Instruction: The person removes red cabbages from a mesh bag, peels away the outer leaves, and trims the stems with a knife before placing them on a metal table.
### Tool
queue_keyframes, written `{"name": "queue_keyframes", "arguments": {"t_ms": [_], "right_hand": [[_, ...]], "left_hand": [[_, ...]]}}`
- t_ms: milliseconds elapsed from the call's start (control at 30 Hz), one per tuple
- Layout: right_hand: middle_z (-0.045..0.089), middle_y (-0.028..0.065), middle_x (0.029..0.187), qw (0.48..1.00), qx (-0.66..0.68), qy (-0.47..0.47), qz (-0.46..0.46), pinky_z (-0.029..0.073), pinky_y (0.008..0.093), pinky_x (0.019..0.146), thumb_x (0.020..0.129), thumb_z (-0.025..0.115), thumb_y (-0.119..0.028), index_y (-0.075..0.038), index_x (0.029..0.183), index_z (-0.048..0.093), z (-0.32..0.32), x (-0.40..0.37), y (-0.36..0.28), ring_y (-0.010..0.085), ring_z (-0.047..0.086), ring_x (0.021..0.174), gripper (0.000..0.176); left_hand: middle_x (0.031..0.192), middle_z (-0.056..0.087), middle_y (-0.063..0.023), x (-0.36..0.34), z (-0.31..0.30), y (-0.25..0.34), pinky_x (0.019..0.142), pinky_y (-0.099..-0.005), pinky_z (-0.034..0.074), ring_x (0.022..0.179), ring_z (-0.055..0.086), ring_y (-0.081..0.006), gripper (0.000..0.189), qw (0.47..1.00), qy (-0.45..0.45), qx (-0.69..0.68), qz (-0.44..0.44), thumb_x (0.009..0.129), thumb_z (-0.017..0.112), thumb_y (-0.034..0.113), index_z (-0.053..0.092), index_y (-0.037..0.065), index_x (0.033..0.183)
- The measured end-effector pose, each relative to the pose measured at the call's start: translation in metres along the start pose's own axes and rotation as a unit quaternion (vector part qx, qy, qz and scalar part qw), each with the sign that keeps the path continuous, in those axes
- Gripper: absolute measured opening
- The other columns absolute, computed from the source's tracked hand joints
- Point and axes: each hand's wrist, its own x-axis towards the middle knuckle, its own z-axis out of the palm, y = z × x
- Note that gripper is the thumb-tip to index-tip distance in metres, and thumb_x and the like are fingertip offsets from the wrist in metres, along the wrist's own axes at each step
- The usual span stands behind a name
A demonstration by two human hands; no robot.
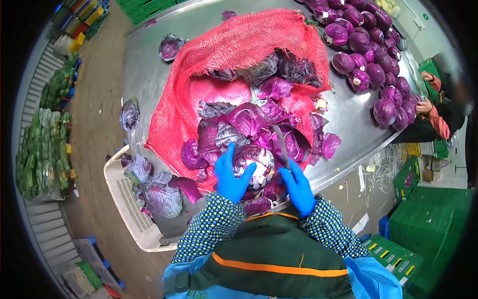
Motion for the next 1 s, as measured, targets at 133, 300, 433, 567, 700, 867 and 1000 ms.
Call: {"name": "queue_keyframes", "arguments": {"t_ms": [133, 300, 433, 567, 700, 867, 1000], "right_hand": [[0.053, 0.0121, 0.113, 1.000, -0.013, -0.026, 0.006, 0.038, 0.0294, 0.094, 0.093, 0.051, -0.015, -0.002, 0.130, 0.046, 0.003, 0.005, 0.007, 0.0192, 0.051, 0.107, 0.039], [0.052, 0.0134, 0.117, 0.946, -0.260, -0.023, -0.194, 0.039, 0.0301, 0.094, 0.093, 0.052, -0.019, -0.006, 0.132, 0.045, 0.003, -0.002, 0.023, 0.0205, 0.051, 0.108, 0.042], [0.053, 0.0088, 0.116, 0.985, 0.093, -0.080, 0.120, 0.044, 0.0283, 0.086, 0.095, 0.047, -0.024, -0.007, 0.135, 0.042, -0.005, 0.026, 0.030, 0.0152, 0.052, 0.101, 0.044], [0.059, 0.0039, 0.104, 0.962, 0.151, -0.091, 0.207, 0.045, 0.0216, 0.066, 0.094, 0.049, -0.023, -0.007, 0.133, 0.045, -0.007, 0.030, 0.001, 0.0088, 0.054, 0.083, 0.042], [0.056, -0.0003, 0.083, 0.969, 0.141, -0.047, 0.198, 0.041, 0.0216, 0.052, 0.094, 0.050, -0.023, -0.008, 0.126, 0.051, -0.001, 0.018, 0.002, 0.0061, 0.051, 0.068, 0.036], [0.051, -0.0013, 0.069, 0.986, 0.108, -0.015, 0.126, 0.037, 0.0207, 0.042, 0.091, 0.056, -0.024, -0.007, 0.111, 0.058, 0.019, -0.005, -0.008, 0.0056, 0.046, 0.055, 0.026], [0.053, -0.0017, 0.072, 0.989, 0.078, 0.038, 0.116, 0.038, 0.0202, 0.047, 0.091, 0.055, -0.022, -0.006, 0.112, 0.058, 0.000, 0.018, 0.008, 0.0047, 0.045, 0.056, 0.027]], "left_hand": [[0.117, 0.040, -0.0242, -0.020, -0.002, 0.008, 0.100, -0.0419, 0.032, 0.111, 0.039, -0.0358, 0.090, 0.995, -0.018, 0.047, -0.090, 0.070, 0.077, 0.034, 0.029, 0.006, 0.140], [0.117, 0.035, -0.0261, -0.021, -0.003, 0.013, 0.099, -0.0433, 0.031, 0.110, 0.037, -0.0363, 0.094, 0.992, -0.031, 0.055, -0.110, 0.068, 0.077, 0.042, 0.028, 0.008, 0.141], [0.116, 0.037, -0.0249, -0.019, 0.005, 0.009, 0.098, -0.0427, 0.032, 0.110, 0.038, -0.0349, 0.090, 0.996, -0.012, 0.021, -0.086, 0.069, 0.077, 0.040, 0.032, 0.007, 0.138], [0.116, 0.039, -0.0234, -0.019, 0.008, 0.006, 0.098, -0.0428, 0.033, 0.111, 0.040, -0.0332, 0.086, 0.996, -0.001, 0.006, -0.086, 0.069, 0.077, 0.038, 0.034, 0.006, 0.136], [0.118, 0.039, -0.0229, -0.019, 0.007, 0.004, 0.097, -0.0426, 0.035, 0.111, 0.041, -0.0327, 0.085, 0.996, 0.011, 0.023, -0.082, 0.070, 0.077, 0.037, 0.035, 0.004, 0.136], [0.132, 0.030, -0.0252, -0.054, 0.010, -0.001, 0.103, -0.0426, 0.029, 0.120, 0.035, -0.0354, 0.095, 0.988, 0.087, -0.071, -0.109, 0.068, 0.079, 0.033, 0.026, -0.001, 0.138], [0.140, 0.022, -0.0272, -0.050, 0.017, 0.000, 0.107, -0.0411, 0.025, 0.128, 0.029, -0.0352, 0.111, 0.992, 0.084, -0.019, -0.097, 0.064, 0.082, 0.032, 0.011, -0.007, 0.140]]}}
